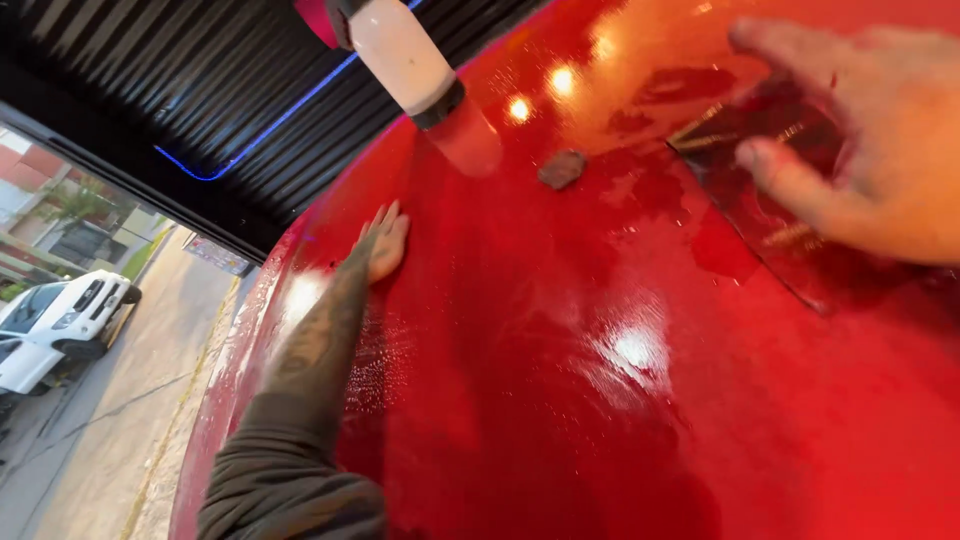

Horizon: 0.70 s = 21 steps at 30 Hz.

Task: Wet sanding the roof of a red car during a detailing process.

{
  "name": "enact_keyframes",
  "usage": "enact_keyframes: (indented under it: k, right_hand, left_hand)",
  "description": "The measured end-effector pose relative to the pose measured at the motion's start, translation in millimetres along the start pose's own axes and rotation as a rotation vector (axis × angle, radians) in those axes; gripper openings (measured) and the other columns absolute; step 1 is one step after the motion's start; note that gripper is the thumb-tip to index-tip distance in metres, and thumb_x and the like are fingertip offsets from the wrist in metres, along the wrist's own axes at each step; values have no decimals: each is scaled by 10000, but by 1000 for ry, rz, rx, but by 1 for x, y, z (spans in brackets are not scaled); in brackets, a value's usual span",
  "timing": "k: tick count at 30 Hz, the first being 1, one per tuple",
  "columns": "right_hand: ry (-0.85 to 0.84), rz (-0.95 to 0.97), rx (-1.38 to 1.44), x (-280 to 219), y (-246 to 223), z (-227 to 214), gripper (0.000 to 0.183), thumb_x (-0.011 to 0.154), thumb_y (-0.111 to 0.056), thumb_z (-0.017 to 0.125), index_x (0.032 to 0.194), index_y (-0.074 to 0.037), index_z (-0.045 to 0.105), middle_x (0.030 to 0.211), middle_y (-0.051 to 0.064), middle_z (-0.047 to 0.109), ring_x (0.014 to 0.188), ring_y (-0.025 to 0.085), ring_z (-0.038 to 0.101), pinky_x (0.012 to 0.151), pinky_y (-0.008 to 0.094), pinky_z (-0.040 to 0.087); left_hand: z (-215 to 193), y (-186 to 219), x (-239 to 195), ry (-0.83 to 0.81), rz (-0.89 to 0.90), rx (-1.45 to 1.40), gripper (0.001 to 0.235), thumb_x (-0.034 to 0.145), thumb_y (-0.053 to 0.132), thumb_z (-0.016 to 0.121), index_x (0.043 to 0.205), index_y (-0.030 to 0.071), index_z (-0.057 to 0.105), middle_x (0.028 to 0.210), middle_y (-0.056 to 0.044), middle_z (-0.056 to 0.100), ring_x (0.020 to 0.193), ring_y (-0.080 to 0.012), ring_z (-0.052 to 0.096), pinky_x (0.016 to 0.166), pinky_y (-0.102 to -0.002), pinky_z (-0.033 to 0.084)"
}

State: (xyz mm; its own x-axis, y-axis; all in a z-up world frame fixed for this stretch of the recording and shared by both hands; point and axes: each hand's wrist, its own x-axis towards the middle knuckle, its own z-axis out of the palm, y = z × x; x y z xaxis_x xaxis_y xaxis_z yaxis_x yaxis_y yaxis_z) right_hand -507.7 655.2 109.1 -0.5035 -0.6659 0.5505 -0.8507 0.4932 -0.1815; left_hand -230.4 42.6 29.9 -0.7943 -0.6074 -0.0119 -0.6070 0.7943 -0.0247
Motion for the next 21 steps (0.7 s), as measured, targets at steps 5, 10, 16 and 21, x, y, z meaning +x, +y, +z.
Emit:
enact_keyframes:
  k: [5,10,16,21]
  right_hand:
    - [391,-438,594,-10,19,17,547,993,-116,575,1515,14,480,1281,215,664,1130,307,673,1030,386,531]
    - [147,-61,107,-8,1,-11,726,877,-310,787,1538,-105,568,915,190,713,858,337,703,782,432,559]
    - [359,-325,376,-6,0,-10,637,855,-218,671,1446,-14,548,1116,230,690,925,366,674,771,458,538]
    - [41,-15,56,-17,-5,-6,801,883,-352,808,1606,-153,526,892,122,728,742,267,694,711,381,563]
  left_hand:
    - [-37,75,-79,-44,123,45,726,1056,524,164,1640,94,157,1714,-118,123,1579,-282,74,1280,-430,82]
    - [-2,0,-32,-7,224,73,709,1084,499,114,1635,54,108,1715,-165,48,1584,-312,15,1259,-465,34]
    - [-8,32,-47,51,142,60,716,1062,528,191,1651,121,192,1721,-117,152,1577,-315,56,1296,-415,71]
    - [-7,17,-11,12,94,26,647,1109,491,194,1613,88,145,1722,-111,171,1603,-296,87,1283,-437,76]
